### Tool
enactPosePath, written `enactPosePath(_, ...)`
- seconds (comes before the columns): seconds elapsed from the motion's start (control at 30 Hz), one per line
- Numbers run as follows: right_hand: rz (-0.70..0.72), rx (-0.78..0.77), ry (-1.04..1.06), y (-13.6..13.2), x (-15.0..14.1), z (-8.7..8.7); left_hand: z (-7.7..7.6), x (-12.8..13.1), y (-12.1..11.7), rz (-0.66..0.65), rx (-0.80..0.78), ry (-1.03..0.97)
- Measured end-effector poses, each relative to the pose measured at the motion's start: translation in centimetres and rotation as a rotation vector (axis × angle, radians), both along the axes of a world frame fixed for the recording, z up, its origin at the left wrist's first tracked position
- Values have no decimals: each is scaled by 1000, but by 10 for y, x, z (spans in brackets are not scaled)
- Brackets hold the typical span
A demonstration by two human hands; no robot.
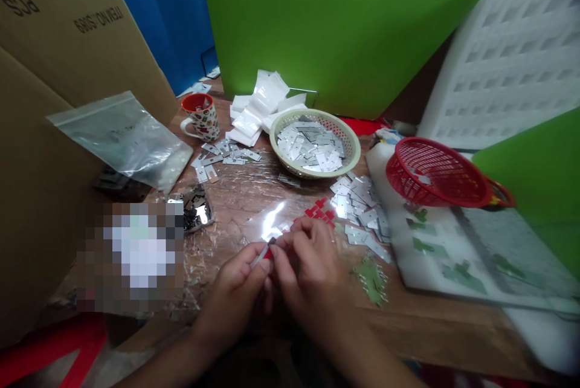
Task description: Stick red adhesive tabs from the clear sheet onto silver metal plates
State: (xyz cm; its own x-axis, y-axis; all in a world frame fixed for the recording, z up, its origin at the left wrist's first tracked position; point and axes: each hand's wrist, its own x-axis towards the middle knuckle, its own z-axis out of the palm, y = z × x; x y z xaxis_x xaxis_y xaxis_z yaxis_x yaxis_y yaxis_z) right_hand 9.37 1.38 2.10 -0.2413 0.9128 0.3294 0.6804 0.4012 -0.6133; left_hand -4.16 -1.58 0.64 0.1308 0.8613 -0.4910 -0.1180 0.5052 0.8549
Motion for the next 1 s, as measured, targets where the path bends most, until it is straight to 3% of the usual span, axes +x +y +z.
enactPosePath(0.27,-47,-35,34,4,0,-2,-1,5,-5,17,48,65)
enactPosePath(1.0,-96,160,-30,1,-1,-9,0,16,-7,64,49,4)
